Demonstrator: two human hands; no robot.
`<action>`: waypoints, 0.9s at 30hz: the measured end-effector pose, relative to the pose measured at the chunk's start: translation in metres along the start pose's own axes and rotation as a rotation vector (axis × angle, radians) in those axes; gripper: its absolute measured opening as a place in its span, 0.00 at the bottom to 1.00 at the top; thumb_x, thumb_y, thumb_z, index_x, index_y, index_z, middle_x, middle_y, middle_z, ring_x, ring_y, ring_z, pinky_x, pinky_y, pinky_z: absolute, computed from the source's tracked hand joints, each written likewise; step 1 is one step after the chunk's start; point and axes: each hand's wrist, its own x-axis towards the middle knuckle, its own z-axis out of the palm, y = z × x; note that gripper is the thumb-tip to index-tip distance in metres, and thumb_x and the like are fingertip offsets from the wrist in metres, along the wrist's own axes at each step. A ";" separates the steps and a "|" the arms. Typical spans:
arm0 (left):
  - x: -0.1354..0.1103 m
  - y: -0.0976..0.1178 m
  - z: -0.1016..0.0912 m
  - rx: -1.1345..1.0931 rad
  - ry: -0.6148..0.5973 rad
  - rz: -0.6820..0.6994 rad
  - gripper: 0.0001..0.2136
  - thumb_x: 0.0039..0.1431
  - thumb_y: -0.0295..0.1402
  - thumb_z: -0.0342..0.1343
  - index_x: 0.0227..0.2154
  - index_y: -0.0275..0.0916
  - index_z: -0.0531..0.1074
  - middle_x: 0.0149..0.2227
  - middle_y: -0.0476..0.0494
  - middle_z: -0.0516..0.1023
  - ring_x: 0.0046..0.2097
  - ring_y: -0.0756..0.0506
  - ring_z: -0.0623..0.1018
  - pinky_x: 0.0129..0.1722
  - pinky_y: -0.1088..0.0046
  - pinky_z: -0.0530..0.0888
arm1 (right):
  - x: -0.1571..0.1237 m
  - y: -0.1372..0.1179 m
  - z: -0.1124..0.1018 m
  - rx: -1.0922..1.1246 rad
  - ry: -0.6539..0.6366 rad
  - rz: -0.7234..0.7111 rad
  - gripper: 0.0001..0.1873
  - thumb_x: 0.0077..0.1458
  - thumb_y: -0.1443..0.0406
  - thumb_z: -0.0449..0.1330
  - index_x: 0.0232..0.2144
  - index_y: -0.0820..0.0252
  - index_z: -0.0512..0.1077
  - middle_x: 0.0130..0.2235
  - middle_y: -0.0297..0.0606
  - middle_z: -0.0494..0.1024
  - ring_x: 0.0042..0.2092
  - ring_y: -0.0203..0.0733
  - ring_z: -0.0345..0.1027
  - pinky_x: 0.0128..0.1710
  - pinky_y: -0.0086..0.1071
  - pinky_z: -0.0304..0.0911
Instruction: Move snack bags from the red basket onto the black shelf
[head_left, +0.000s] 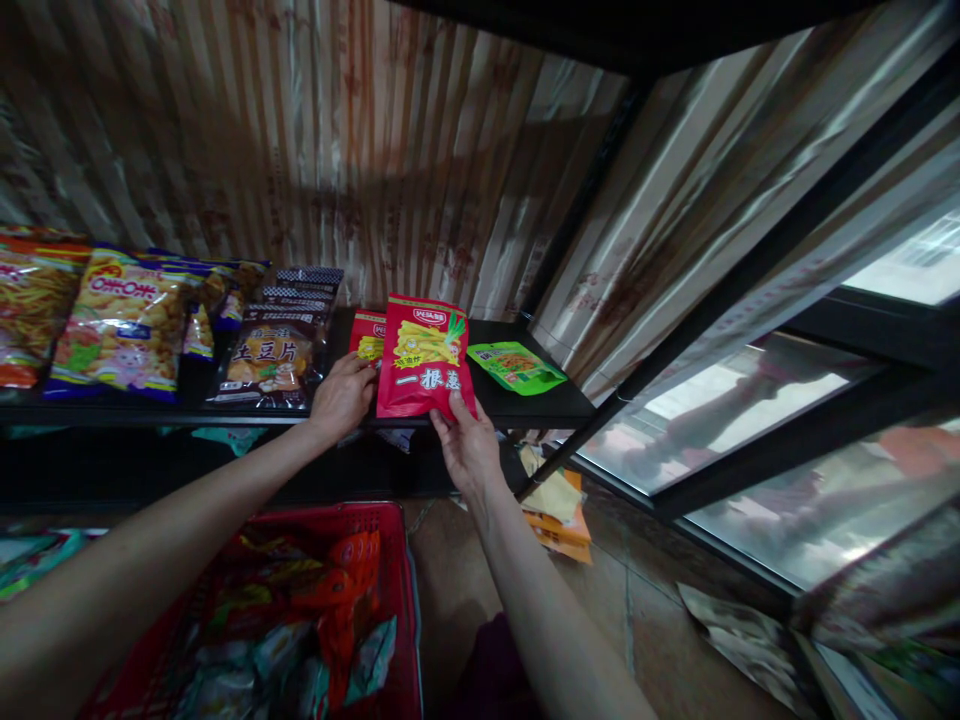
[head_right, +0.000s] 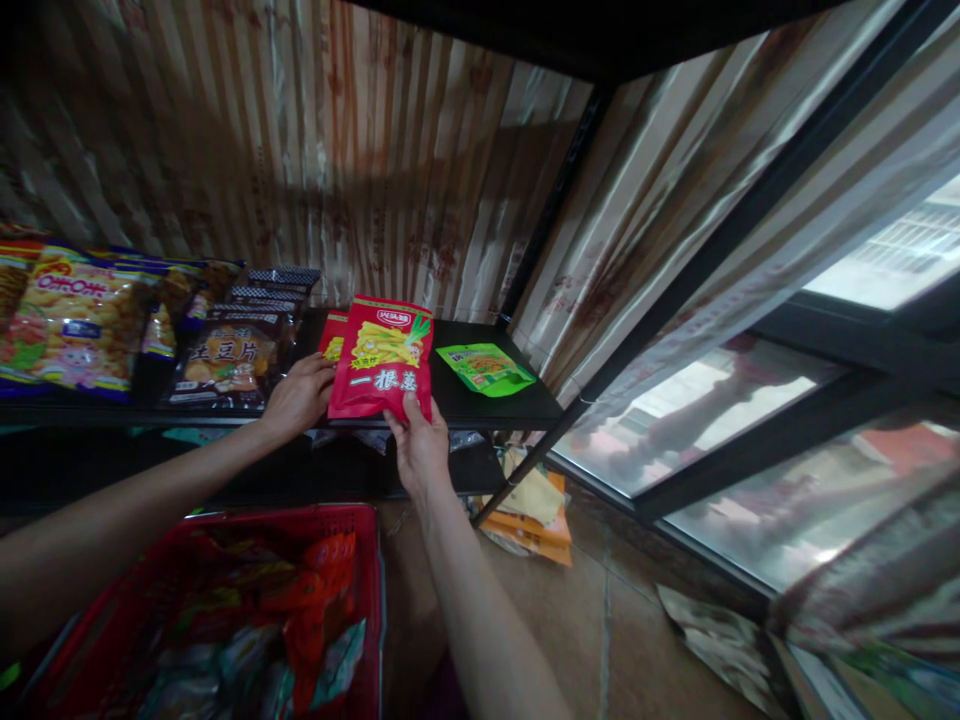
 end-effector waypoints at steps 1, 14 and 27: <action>0.001 0.000 -0.001 0.005 -0.005 -0.011 0.15 0.61 0.31 0.44 0.42 0.36 0.75 0.50 0.40 0.73 0.58 0.41 0.65 0.58 0.67 0.63 | 0.000 0.001 0.001 0.002 -0.005 -0.003 0.11 0.41 0.69 0.68 0.31 0.59 0.74 0.32 0.30 0.80 0.32 0.32 0.74 0.34 0.27 0.72; 0.002 0.008 -0.005 0.079 -0.038 -0.123 0.15 0.62 0.33 0.43 0.44 0.41 0.73 0.46 0.40 0.74 0.49 0.40 0.70 0.43 0.66 0.71 | -0.003 0.003 -0.008 -0.045 0.033 -0.015 0.12 0.41 0.67 0.69 0.31 0.58 0.73 0.31 0.30 0.79 0.32 0.33 0.74 0.34 0.28 0.71; 0.002 0.005 -0.015 -0.267 0.141 -0.310 0.15 0.60 0.33 0.42 0.37 0.38 0.75 0.41 0.40 0.77 0.45 0.42 0.74 0.47 0.66 0.69 | -0.003 0.004 -0.008 -0.036 0.057 0.007 0.12 0.41 0.68 0.68 0.31 0.58 0.73 0.31 0.30 0.80 0.32 0.32 0.74 0.33 0.27 0.71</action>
